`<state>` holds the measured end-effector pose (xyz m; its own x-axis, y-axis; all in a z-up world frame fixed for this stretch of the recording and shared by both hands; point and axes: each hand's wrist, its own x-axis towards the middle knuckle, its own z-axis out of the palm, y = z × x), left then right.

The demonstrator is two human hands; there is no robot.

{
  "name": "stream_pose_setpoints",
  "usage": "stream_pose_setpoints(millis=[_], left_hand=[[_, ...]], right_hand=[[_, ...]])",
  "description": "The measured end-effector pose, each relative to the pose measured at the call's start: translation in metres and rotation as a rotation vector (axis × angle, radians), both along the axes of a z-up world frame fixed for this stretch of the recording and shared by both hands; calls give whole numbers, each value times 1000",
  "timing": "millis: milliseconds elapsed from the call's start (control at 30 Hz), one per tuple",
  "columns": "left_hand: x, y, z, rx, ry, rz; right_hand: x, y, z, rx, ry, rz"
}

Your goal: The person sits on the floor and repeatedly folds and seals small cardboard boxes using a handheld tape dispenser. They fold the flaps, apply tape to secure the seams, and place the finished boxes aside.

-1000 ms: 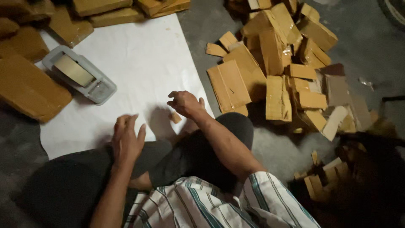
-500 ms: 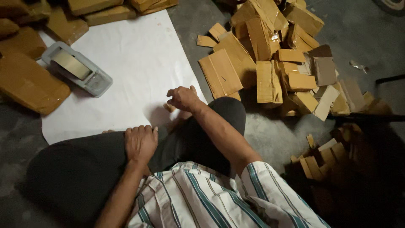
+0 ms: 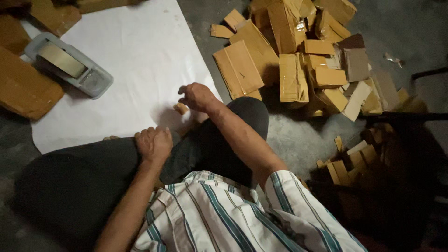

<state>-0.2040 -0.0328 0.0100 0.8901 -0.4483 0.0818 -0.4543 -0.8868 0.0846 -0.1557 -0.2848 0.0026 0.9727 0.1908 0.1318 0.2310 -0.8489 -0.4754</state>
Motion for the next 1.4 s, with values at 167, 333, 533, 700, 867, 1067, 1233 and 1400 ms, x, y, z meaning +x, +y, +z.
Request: stream_pose_setpoints(millis=[167,333,533,700,867,1067,1233,1400], left_hand=[[-3,-12,-6,-31,127,30],[-2,-21,-5,-124,25,-52],[4,-30,-4,-160,-106,-121],[8,-32,-8,-120,-57,-136],[10,-32,-10,-133,-57,-107],[10,-36,-20,-101,91,-68],[8,-33,-29,-140,141,-72],[4,-37,-36,-119,175,-86]], right_hand=[[38,-41,11,197,174,-278],[44,-178,-18,-44,-277,-371],[18,-266,-91,-479,50,-835],[30,-276,-131,-411,134,-660],[63,-267,-110,-111,-84,-624],[69,-229,-52,680,-255,-536],[96,-190,-11,1145,-263,-337],[117,-135,25,745,-260,-395]])
